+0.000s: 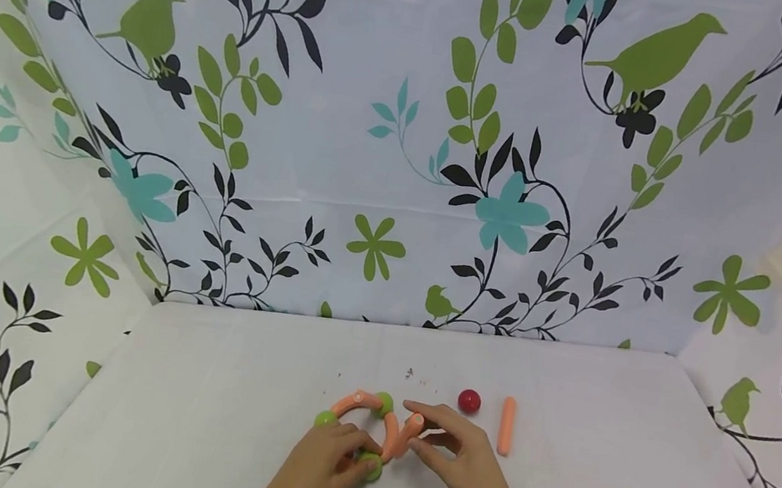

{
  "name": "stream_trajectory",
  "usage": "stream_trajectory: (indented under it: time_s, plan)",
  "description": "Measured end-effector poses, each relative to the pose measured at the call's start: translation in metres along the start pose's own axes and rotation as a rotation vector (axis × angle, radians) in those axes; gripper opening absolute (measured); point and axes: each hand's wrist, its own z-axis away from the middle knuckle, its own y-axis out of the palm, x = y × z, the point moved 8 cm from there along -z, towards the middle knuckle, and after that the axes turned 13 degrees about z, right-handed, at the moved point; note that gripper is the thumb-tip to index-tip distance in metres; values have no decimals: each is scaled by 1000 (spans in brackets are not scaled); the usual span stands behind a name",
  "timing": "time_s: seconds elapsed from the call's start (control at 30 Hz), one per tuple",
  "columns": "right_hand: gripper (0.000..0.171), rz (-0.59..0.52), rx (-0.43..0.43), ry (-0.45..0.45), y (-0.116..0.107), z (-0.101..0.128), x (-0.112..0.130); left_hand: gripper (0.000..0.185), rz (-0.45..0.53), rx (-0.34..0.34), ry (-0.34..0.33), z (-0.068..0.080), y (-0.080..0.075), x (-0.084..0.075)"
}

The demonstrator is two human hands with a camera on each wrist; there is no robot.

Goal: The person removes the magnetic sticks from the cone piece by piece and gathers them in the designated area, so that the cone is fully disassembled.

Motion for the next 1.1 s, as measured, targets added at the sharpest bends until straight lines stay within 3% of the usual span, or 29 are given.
stream_trajectory:
  time_s: [0.37, 0.53, 0.7, 0.97, 1.1]
  plan:
    - [44, -103, -104, 205, -40, 4, -25, 13, 104, 120, 65, 1, -2, 8]
    - [46, -124, -169, 294, -60, 8, -40, 18, 98, 160, 124, 2, -2, 9]
    - [46, -144, -241, 293, -80, 12, -49, 21, 54, 185, 162, 3, -4, 7]
    - [51, -162, -332, 317, -107, 22, -62, 17, 75, 241, 120, 4, -6, 8]
    - [51, -191, -389, 361, -116, 25, -72, 14, 77, 224, 136, 3, -10, 6]
